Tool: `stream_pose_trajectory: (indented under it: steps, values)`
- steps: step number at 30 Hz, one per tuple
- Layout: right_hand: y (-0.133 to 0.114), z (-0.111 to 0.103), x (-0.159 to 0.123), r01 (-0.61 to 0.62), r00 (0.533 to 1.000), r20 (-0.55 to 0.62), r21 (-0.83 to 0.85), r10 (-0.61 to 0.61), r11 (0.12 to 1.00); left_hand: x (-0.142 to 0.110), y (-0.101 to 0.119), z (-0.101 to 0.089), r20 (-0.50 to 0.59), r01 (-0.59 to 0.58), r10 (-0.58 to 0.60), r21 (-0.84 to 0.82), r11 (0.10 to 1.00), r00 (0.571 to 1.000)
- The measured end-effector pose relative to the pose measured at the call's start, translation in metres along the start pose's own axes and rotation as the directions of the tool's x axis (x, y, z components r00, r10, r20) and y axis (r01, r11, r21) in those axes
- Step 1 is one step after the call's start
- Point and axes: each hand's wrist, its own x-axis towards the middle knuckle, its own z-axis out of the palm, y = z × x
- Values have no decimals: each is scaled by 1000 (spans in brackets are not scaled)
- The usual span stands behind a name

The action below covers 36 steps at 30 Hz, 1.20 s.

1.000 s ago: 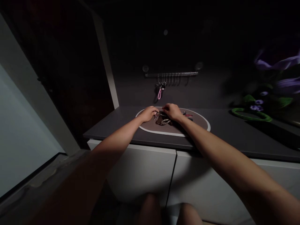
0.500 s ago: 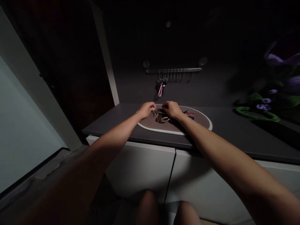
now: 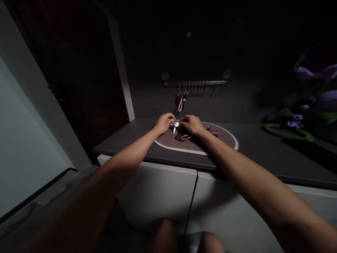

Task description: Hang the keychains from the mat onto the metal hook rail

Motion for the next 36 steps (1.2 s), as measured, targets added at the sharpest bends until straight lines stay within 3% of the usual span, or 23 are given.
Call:
stream_pose_trajectory:
  steps: [11,17,27,32,36]
  values:
    - [4,9,5,17,1000,-9,417,-15,909,1,6,0,-57,58,-73,-233,971,996]
    - [4,10,5,23,1000,-3,480,-24,877,-1,11,1,-52,73,-93,-308,949,994]
    - [5,8,4,18,1000,-9,658,-16,753,-4,23,8,-60,94,-120,-330,939,991]
    - [5,0,3,23,999,-40,720,8,694,3,36,11,-51,99,-122,-330,939,991]
    - [8,-5,3,37,995,-91,717,41,696,14,42,19,-62,84,-105,-280,956,992]
